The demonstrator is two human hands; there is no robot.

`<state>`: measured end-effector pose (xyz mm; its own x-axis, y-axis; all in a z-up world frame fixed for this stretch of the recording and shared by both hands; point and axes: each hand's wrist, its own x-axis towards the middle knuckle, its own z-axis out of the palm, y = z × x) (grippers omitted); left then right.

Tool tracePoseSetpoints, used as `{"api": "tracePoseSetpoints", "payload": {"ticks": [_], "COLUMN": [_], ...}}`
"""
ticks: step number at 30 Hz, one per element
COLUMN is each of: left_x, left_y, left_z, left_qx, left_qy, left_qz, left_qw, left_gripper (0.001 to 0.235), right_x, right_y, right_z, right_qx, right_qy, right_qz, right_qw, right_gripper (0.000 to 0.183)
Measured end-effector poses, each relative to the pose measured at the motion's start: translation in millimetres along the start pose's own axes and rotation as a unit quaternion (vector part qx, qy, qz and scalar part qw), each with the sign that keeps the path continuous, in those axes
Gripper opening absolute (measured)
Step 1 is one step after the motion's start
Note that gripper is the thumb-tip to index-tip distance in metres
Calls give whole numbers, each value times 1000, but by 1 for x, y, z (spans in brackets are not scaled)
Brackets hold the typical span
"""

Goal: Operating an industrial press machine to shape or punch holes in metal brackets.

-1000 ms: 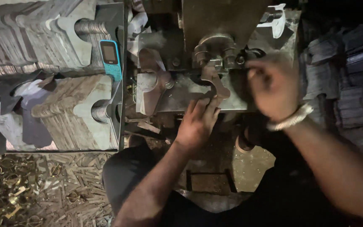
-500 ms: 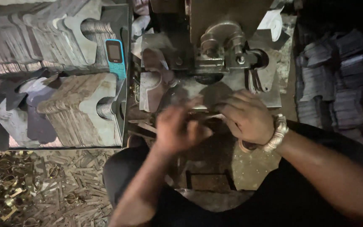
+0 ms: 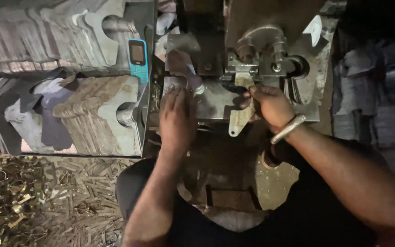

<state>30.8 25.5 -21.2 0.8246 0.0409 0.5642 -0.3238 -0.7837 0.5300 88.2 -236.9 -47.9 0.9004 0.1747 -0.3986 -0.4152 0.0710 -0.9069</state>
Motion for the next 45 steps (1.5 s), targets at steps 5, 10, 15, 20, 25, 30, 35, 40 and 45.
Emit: {"api": "tracePoseSetpoints", "payload": {"ticks": [5,10,15,20,25,30,35,40,45], "left_x": [-1,6,2,-8,-35,-34,-28,-33,-27], "left_y": [-1,10,20,47,43,61,67,60,64], "left_z": [6,-8,-22,-16,45,68,63,74,63], "left_qx": [-1,-43,-99,-124,43,82,-23,-48,53], "left_qy": [30,11,-38,-165,-180,-52,-90,-117,-95], "left_qz": [8,-34,12,132,234,257,195,147,243], "left_qw": [1000,998,994,969,955,962,976,981,964], "left_gripper": [29,23,28,37,52,39,40,42,44], "right_x": [-1,-4,-8,-34,-91,-78,-19,11,-7], "right_y": [-6,-2,-7,1,-54,-88,-75,-58,-61], "right_z": [2,-1,1,-25,-33,-74,-121,-130,-104], "right_qx": [-2,23,62,-27,-404,-279,-258,-509,-465], "right_qy": [3,-11,-42,-3,124,246,241,273,272], "right_qz": [14,28,2,-31,-102,-69,-114,-268,-326], "right_qw": [1000,999,997,999,900,926,928,771,777], "right_gripper": [29,28,24,17,17,22,23,23,17]}}
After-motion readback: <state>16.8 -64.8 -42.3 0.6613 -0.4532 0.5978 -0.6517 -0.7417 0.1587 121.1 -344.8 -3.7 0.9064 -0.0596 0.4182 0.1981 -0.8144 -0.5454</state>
